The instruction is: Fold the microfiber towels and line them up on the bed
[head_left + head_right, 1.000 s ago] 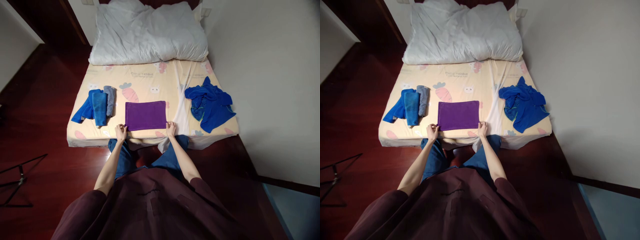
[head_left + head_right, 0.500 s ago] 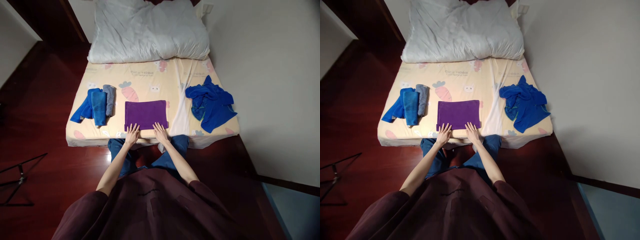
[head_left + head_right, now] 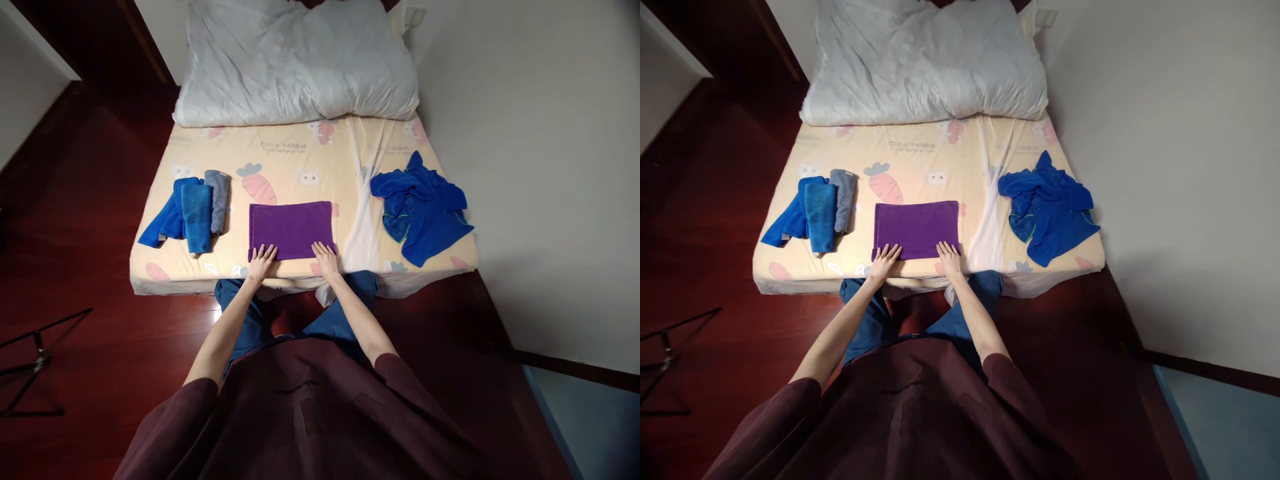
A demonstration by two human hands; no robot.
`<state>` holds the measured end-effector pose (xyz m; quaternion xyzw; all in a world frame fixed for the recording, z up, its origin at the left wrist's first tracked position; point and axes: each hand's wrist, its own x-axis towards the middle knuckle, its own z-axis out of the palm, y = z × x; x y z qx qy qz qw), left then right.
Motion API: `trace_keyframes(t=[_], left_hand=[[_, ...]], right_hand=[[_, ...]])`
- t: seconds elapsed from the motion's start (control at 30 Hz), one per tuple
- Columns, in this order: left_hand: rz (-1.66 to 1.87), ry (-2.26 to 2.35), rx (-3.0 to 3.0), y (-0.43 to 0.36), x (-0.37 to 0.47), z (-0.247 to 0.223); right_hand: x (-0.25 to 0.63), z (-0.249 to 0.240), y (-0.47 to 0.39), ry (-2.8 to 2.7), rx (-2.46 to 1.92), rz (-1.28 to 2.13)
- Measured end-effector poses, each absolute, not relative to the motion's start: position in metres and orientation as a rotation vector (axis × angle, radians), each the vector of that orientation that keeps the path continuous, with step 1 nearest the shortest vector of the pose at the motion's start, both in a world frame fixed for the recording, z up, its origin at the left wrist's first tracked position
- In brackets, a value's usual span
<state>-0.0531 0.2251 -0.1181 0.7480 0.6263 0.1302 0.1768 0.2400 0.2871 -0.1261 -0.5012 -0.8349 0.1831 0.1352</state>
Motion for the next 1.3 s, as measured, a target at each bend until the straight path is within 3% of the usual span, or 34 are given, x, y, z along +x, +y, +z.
trace_keyframes(t=[0.37,0.77,1.3], left_hand=[[0.416,1.577,2.211,0.162,-0.096,-0.118],[1.037,1.871,1.695,0.153,-0.125,-0.131],[1.043,1.883,1.665,0.157,-0.129,-0.136]], right_hand=[[0.282,-0.126,0.235,-2.403,-1.303,0.550],[0.309,-0.136,0.242,-1.883,-1.354,0.699],[0.310,-0.140,0.245,-1.779,-1.340,0.755]])
